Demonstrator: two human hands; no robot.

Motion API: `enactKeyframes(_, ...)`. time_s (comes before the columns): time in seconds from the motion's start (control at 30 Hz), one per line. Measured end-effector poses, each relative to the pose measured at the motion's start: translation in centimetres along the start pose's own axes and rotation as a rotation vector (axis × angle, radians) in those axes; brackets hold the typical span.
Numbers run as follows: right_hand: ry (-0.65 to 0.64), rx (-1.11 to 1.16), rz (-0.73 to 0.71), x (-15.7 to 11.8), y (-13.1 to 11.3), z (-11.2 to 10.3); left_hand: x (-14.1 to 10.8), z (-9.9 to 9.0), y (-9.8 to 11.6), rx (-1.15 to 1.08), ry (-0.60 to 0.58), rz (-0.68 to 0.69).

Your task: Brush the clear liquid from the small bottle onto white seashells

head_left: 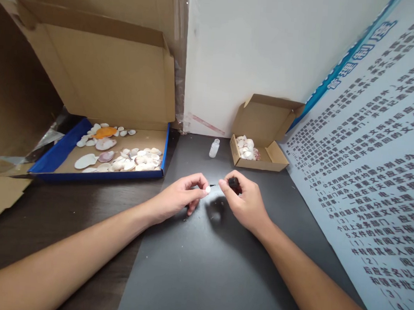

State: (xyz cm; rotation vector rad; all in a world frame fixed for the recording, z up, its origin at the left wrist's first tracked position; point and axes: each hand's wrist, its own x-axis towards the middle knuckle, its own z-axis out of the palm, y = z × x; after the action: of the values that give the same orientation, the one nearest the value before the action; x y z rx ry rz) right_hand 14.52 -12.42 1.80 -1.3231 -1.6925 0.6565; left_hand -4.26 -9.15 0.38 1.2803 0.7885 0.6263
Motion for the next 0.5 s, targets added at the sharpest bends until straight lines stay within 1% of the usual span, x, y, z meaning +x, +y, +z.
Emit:
enactKeyframes(0.1,-0.04,0.011,0.03,0.09,0.01,-0.17,-0.1,0.09,0.14,-0.013,-0.006,-0.016)
enactKeyframes(0.17,-0.057,-0.048,0.041,0.11,0.03,-0.22,-0.13,0.16,0.24,-0.029,-0.005,-0.028)
enactKeyframes(0.23,-0.037,-0.066,0.048,0.1,0.03,-0.19,-0.12,0.2,0.29,-0.042,0.004,-0.033)
enactKeyframes(0.37,-0.035,0.046,0.035,0.0,-0.03,0.02,-0.07,0.15,0.27,-0.03,-0.006,-0.034)
enactKeyframes(0.5,-0.007,-0.02,0.0,-0.05,0.12,0.06,-0.11,0.08,0.25,0.016,-0.009,-0.028)
